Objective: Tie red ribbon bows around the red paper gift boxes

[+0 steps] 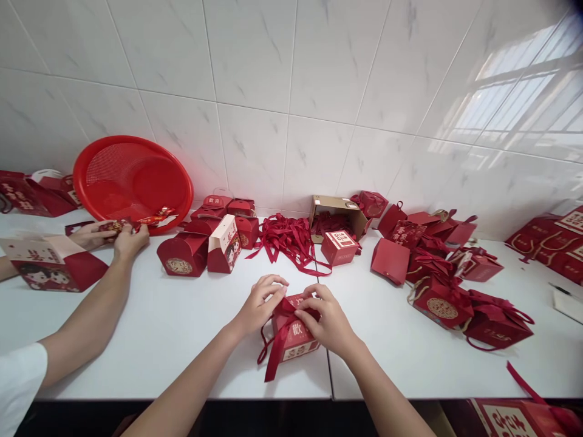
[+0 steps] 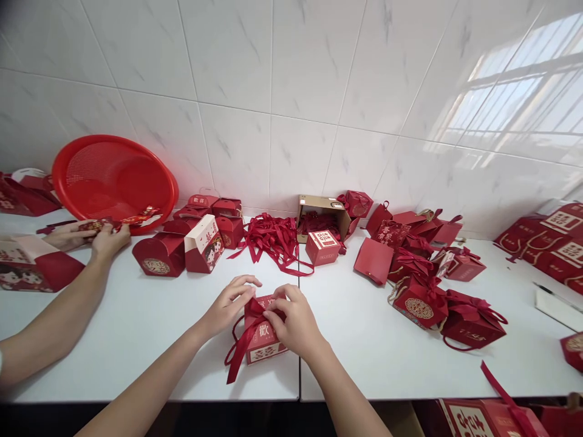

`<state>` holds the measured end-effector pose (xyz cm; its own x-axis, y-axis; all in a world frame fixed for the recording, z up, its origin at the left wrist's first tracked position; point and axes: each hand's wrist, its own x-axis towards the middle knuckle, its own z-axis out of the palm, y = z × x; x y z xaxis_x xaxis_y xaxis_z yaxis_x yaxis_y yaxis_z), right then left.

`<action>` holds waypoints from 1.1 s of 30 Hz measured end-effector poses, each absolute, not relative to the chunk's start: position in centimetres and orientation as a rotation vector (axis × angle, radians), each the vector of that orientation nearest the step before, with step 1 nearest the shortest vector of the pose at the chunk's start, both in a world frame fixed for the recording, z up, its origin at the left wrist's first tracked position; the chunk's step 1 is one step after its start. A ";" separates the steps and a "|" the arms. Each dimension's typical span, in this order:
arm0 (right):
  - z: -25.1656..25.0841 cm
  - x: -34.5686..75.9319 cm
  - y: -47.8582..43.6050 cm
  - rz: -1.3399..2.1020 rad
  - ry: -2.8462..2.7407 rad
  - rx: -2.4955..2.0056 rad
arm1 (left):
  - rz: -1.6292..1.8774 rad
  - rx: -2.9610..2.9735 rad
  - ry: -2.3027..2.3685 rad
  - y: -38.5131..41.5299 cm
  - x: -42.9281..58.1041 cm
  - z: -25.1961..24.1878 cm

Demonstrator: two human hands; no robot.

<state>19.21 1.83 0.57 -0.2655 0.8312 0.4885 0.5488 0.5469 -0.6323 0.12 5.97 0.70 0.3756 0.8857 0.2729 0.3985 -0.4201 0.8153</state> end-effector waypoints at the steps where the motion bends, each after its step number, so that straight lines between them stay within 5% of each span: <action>1: 0.8 19.7 1.7 0.447 -1.923 -1.132 | 0.979 1.894 1.050 6.0 0.0 0.3; 10: 8.4 34.6 5.9 0.094 -1.674 -1.564 | 0.939 1.579 1.292 7.3 -0.8 -5.1; 20: 15.6 42.6 13.9 -0.353 -1.009 -1.914 | 0.914 1.508 1.372 6.4 -0.4 -5.1; 33: 0.6 30.4 17.7 0.137 -1.612 -1.797 | 0.912 1.624 1.343 6.3 -0.3 -5.9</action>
<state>30.35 17.68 0.60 0.2172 0.9042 0.3678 0.8294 0.0277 -0.5579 -0.25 6.27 -5.93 0.1687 0.9852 0.0300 0.3907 -0.0948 0.9156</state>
